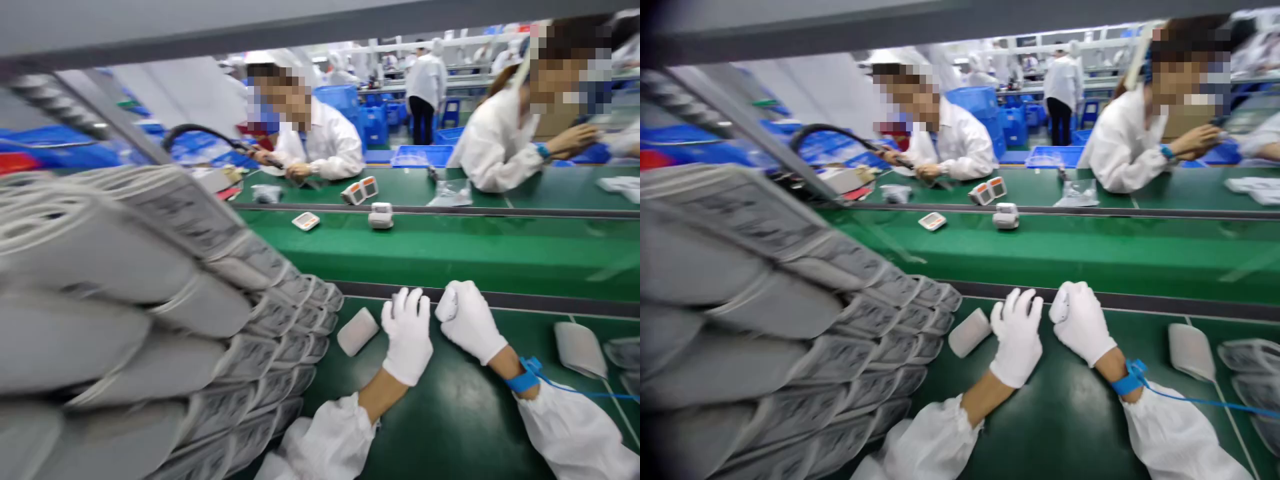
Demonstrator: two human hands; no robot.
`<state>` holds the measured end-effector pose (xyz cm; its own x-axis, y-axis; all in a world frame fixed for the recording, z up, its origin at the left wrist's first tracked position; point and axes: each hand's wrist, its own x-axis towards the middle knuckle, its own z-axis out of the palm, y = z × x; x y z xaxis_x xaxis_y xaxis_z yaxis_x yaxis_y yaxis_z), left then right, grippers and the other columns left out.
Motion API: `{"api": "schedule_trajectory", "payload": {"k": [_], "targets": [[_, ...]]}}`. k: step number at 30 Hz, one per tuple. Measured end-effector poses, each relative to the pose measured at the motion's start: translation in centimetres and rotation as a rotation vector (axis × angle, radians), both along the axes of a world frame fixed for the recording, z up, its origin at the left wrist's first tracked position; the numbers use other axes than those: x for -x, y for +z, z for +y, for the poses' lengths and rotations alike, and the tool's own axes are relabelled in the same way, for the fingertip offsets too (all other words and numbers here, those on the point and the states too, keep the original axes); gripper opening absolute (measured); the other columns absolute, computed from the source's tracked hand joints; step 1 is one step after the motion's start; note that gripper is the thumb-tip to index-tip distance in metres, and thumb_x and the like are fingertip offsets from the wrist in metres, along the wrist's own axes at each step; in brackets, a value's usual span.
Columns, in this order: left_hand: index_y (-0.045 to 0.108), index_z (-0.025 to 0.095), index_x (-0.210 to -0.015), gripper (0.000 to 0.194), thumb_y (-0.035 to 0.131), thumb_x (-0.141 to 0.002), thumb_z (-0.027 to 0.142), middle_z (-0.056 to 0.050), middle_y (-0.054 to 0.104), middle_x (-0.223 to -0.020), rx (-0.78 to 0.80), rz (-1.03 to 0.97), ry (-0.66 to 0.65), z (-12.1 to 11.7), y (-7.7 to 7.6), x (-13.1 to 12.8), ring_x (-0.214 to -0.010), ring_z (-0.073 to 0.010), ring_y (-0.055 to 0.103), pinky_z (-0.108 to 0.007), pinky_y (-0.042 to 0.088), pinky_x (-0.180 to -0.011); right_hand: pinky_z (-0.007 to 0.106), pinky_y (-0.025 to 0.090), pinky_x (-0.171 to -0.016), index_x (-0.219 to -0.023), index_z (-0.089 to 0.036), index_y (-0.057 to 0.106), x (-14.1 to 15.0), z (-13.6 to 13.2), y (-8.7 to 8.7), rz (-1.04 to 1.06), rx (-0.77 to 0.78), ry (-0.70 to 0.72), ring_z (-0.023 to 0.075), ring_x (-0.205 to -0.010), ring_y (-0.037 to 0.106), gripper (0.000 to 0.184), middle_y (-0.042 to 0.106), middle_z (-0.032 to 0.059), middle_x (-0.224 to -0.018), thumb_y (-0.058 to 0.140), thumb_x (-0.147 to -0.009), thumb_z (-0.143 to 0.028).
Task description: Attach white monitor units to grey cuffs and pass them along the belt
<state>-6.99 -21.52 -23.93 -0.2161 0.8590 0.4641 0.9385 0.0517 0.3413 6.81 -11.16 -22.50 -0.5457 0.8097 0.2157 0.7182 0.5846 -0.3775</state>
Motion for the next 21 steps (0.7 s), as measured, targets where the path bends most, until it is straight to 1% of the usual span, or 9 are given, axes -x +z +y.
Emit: {"api": "schedule_trajectory", "payload": {"k": [2, 4, 7, 9, 12, 14, 16, 18, 21], "targets": [[0.061, 0.022, -0.142, 0.053, 0.056, -0.090, 0.017, -0.015, 0.061, -0.151, -0.104, -0.185, -0.092, -0.8, 1.0, -0.9, -0.146, -0.0403, 0.048, -0.066, 0.030, -0.120, 0.039, 0.051, -0.077, -0.102, -0.023, 0.055, -1.9, -2.8, -0.1, 0.219, -0.086, -0.010, 0.0264, -0.086, 0.058, 0.027, 0.056, 0.0079, -0.092, 0.058, -0.077, -0.012], [0.052, 0.025, -0.152, 0.058, 0.061, -0.094, 0.030, -0.015, 0.055, -0.157, -0.041, -0.572, -0.238, -1.6, 1.8, -2.0, -0.148, -0.0375, 0.047, -0.060, 0.037, -0.120, 0.044, 0.056, -0.083, -0.122, -0.025, 0.052, -3.5, -6.0, -0.1, 0.398, -0.196, 0.025, 0.0290, -0.097, 0.062, 0.048, 0.059, 0.0099, -0.105, 0.060, -0.077, -0.014], [0.059, 0.020, -0.141, 0.057, 0.072, -0.091, 0.044, -0.015, 0.064, -0.143, 0.407, -1.186, -0.563, -2.0, 2.0, -3.9, -0.130, -0.0341, 0.062, -0.047, 0.054, -0.105, 0.053, 0.056, -0.099, -0.153, -0.024, 0.035, -5.6, -9.9, 0.2, 0.389, -0.253, 0.058, 0.0339, -0.122, 0.060, 0.080, 0.059, 0.0162, -0.133, 0.061, -0.078, -0.018], [0.066, 0.016, -0.125, 0.051, 0.078, -0.086, 0.046, -0.014, 0.071, -0.121, 0.622, -1.472, -0.651, -1.8, 1.6, -4.9, -0.109, -0.0298, 0.070, -0.040, 0.059, -0.089, 0.060, 0.049, -0.111, -0.161, -0.018, 0.030, -7.6, -10.7, 0.9, 0.197, -0.155, 0.085, 0.0394, -0.141, 0.050, 0.089, 0.053, 0.0201, -0.150, 0.066, -0.080, -0.026], [0.053, 0.019, -0.142, 0.070, 0.081, -0.084, 0.045, -0.010, 0.070, -0.106, 0.745, -1.789, -0.627, -1.0, 1.0, -5.5, -0.087, -0.0226, 0.070, -0.034, 0.058, -0.072, 0.067, 0.038, -0.118, -0.160, -0.016, 0.041, -12.1, -9.1, 2.5, -0.143, 0.031, 0.043, 0.0480, -0.154, 0.032, 0.096, 0.038, 0.0202, -0.167, 0.079, -0.075, -0.035], [0.035, 0.025, -0.158, 0.088, 0.081, -0.085, 0.043, -0.008, 0.067, -0.104, 0.764, -1.890, -0.665, -0.5, 0.8, -5.7, -0.084, -0.0210, 0.069, -0.034, 0.058, -0.069, 0.069, 0.033, -0.120, -0.161, -0.019, 0.044, -15.4, -6.8, 3.3, -0.278, 0.054, -0.111, 0.0497, -0.157, 0.023, 0.094, 0.028, 0.0197, -0.172, 0.077, -0.072, -0.017], [0.027, 0.028, -0.159, 0.090, 0.078, -0.087, 0.043, -0.005, 0.065, -0.101, 0.720, -1.930, -0.674, 0.0, 0.7, -6.0, -0.084, -0.0203, 0.069, -0.032, 0.057, -0.067, 0.072, 0.030, -0.119, -0.157, -0.019, 0.051, -17.8, -4.3, 3.7, -0.307, 0.098, -0.224, 0.0526, -0.157, 0.019, 0.092, 0.028, 0.0214, -0.172, 0.069, -0.070, 0.000], [0.030, 0.028, -0.153, 0.081, 0.075, -0.089, 0.046, -0.003, 0.063, -0.096, 0.675, -1.963, -0.649, 0.5, 0.5, -6.8, -0.078, -0.0195, 0.068, -0.029, 0.054, -0.059, 0.069, 0.037, -0.115, -0.151, -0.017, 0.059, -18.9, -2.4, 3.7, -0.261, 0.178, -0.248, 0.0517, -0.150, 0.035, 0.081, 0.043, 0.0247, -0.162, 0.066, -0.073, 0.002], [0.037, 0.026, -0.137, 0.068, 0.076, -0.086, 0.049, -0.001, 0.061, -0.089, 0.604, -1.985, -0.595, 1.5, 0.7, -8.2, -0.069, -0.0178, 0.065, -0.024, 0.048, -0.050, 0.051, 0.050, -0.111, -0.153, -0.017, 0.056, -18.5, -1.3, 3.7, -0.165, 0.239, -0.202, 0.0374, -0.133, 0.059, 0.069, 0.057, 0.0207, -0.147, 0.073, -0.086, -0.020]]}}
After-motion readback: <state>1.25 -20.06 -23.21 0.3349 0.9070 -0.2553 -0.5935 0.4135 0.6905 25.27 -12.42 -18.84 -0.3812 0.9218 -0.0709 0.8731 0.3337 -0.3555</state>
